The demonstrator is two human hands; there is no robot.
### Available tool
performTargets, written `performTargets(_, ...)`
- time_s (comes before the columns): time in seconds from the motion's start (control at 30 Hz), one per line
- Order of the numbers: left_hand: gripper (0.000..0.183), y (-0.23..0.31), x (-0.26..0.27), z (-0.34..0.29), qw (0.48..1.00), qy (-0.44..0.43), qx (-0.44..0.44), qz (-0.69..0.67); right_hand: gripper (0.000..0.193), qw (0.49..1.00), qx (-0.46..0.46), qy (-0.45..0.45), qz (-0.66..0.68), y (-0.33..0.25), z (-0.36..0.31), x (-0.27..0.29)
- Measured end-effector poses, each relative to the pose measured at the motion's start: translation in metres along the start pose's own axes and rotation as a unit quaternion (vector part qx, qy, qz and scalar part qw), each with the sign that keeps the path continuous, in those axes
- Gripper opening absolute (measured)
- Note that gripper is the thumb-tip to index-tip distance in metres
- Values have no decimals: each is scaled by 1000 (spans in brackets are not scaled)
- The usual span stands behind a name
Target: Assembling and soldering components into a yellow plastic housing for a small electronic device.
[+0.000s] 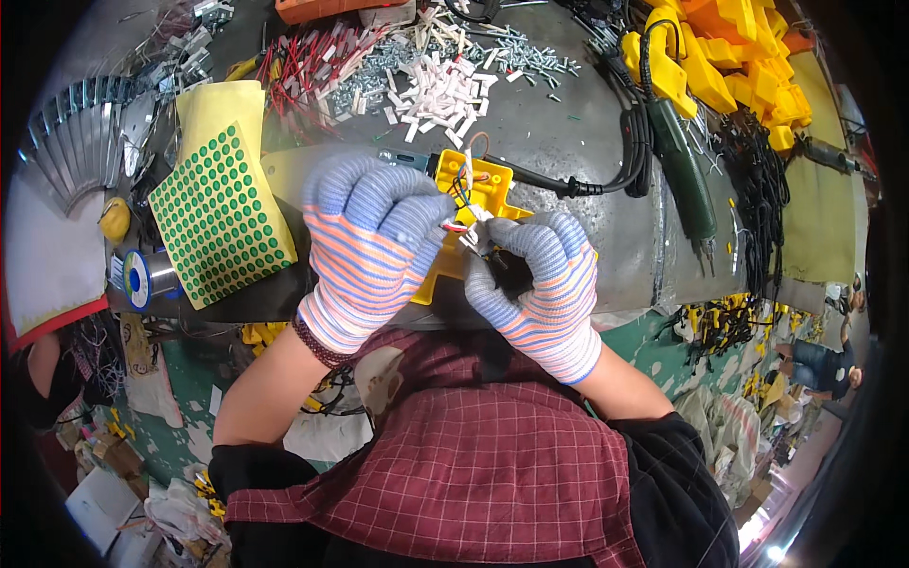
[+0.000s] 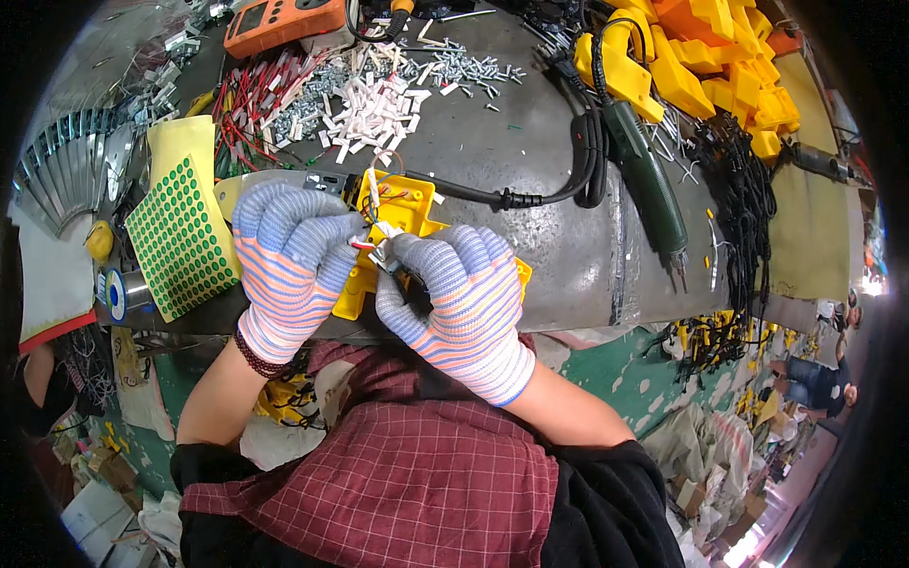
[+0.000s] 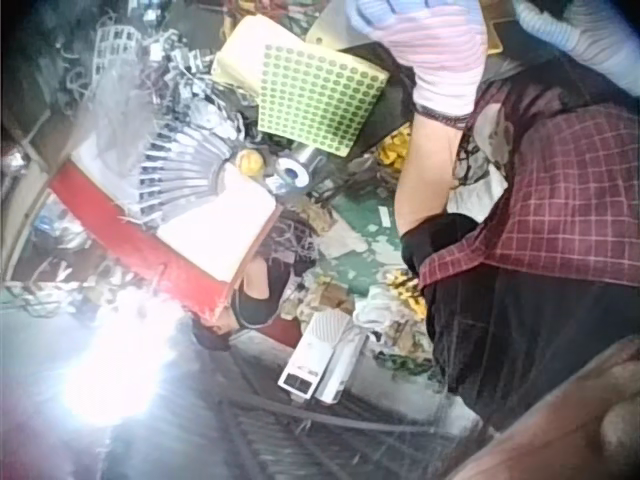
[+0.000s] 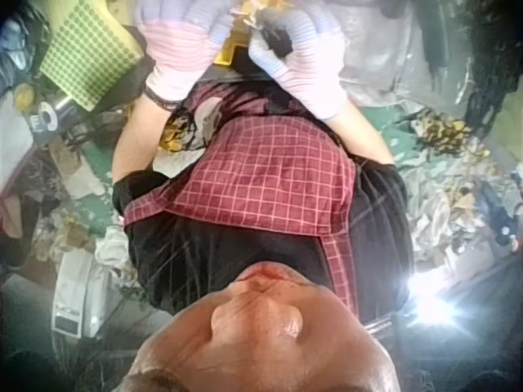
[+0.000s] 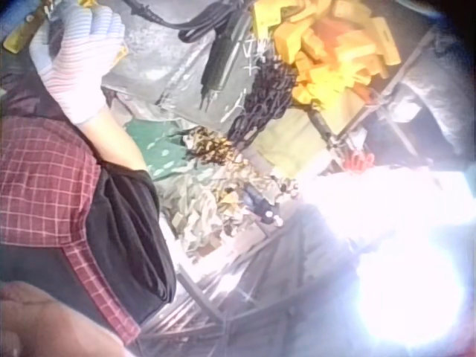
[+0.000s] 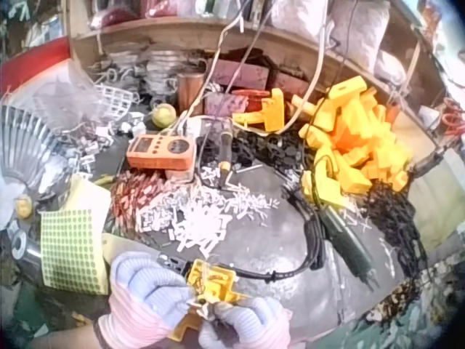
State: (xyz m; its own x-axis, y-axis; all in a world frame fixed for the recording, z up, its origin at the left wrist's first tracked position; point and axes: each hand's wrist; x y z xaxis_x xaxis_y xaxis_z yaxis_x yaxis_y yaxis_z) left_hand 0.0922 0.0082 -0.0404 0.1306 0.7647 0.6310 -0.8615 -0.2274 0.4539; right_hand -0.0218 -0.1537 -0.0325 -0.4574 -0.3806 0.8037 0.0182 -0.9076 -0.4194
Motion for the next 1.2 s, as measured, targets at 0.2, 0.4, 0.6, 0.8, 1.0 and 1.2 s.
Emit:
performTargets(0.2,21,-3,-1,-3,996,-44,-73,36,32,1000,-9,0,19,1,1,-1)
performTargets(0.4,22,-6,2,8,990,-108,37,-81,33,999,-16,-3,37,2,0,0)
performTargets(0.6,16,-13,0,-4,984,-75,73,-146,37,1000,-10,-2,23,1,-2,-1)
performTargets(0.8,22,-19,6,3,987,-93,-1,-131,37,999,-19,-10,34,1,-1,-1)
performTargets(1.0,19,-25,10,10,985,-124,-68,-94,32,998,-28,-42,39,1,2,3)
performTargets(1.2,15,-39,9,20,963,-183,-51,-191,30,998,-35,-38,35,-1,2,3)
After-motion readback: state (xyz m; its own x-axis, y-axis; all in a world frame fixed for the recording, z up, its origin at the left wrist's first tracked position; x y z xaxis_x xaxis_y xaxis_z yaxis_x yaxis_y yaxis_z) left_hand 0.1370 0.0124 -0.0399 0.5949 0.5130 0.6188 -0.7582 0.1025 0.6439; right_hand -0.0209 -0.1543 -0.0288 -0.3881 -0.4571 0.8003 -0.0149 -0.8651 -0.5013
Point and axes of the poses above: each hand's wrist, its own z-axis towards the middle knuckle, its own x-axis out of the back of the hand, y = z × x, and after that the axes turned 12 degrees about -z, right-handed
